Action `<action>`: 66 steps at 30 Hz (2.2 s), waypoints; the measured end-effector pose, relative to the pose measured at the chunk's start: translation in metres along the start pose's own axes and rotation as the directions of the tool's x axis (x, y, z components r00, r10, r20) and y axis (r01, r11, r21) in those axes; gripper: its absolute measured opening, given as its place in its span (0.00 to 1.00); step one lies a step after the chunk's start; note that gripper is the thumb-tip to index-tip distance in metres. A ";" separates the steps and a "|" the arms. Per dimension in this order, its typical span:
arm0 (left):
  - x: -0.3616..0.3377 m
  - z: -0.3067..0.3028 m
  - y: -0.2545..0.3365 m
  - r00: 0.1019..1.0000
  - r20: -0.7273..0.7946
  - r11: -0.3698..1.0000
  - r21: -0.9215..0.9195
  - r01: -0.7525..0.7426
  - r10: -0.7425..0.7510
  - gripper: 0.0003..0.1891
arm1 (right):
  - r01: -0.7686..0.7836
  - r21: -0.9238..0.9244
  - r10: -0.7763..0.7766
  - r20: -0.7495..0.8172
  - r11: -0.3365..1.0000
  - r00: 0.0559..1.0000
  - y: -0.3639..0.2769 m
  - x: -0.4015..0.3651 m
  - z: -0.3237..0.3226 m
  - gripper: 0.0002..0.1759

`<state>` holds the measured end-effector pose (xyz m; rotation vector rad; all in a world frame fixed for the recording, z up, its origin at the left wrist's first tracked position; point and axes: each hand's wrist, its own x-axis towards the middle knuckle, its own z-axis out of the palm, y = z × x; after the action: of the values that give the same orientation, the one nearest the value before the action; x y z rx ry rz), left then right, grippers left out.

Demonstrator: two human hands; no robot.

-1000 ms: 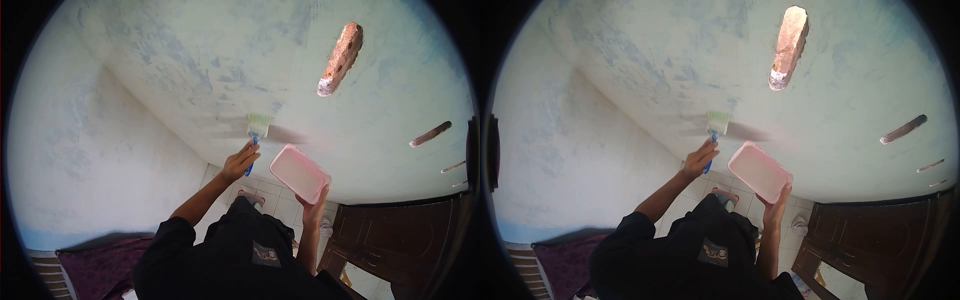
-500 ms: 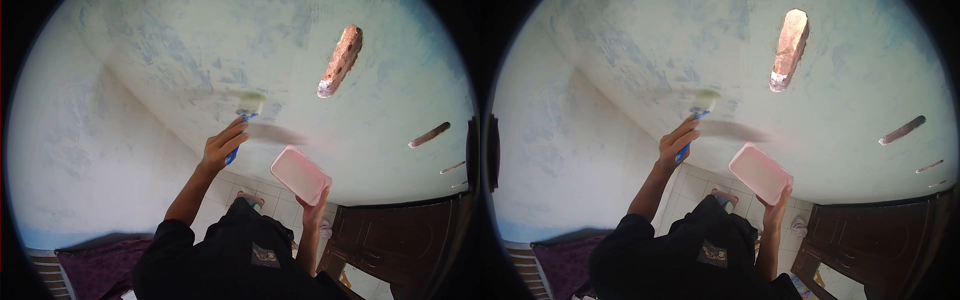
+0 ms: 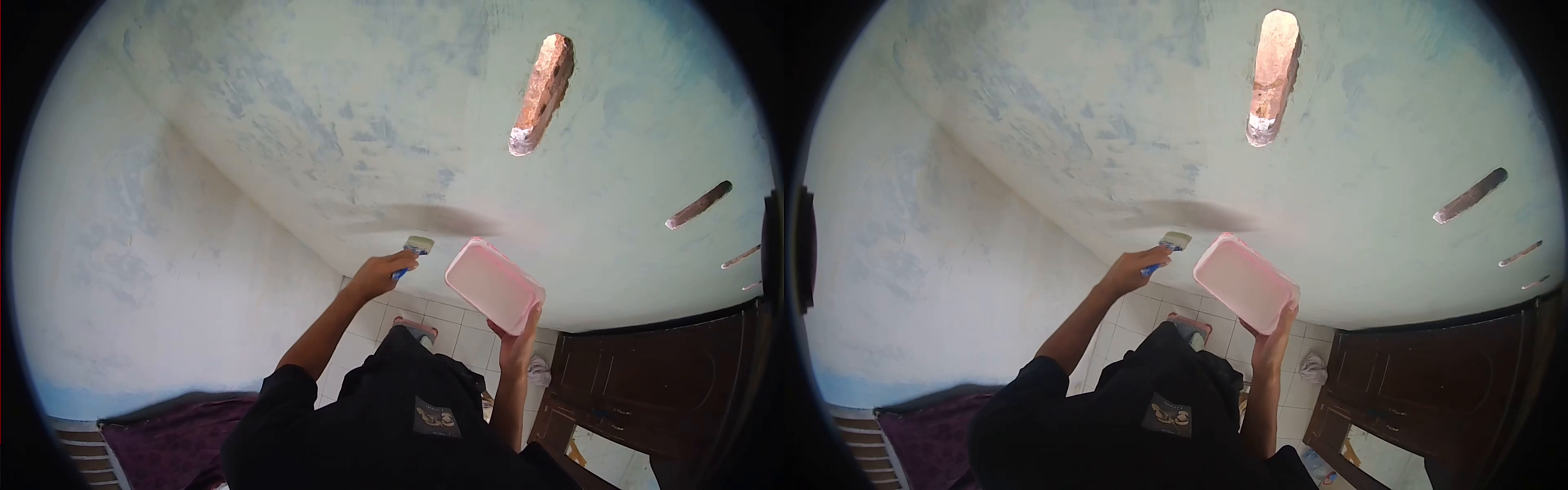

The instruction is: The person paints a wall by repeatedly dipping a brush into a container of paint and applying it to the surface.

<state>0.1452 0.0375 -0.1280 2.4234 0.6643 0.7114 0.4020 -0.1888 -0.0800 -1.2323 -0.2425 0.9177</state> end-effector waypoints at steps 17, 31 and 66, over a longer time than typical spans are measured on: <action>0.117 -0.089 0.116 0.652 -0.469 0.802 0.388 -0.454 0.596 0.13 | 0.027 0.078 -0.025 -0.021 0.997 0.999 0.006 0.001 0.004 0.40; 0.132 -0.147 0.167 0.935 -0.260 0.964 0.168 -0.205 0.243 0.25 | 0.112 0.107 -0.105 -0.064 0.988 0.992 0.012 0.005 -0.030 0.39; 0.220 -0.287 0.266 0.311 -0.488 0.579 0.689 -0.436 0.815 0.15 | 0.119 0.106 -0.108 -0.103 0.987 0.989 0.013 -0.004 -0.009 0.43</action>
<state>0.2169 0.0645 0.3142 2.6931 0.0055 2.3202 0.3986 -0.1978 -0.0936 -1.1437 -0.1798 0.7607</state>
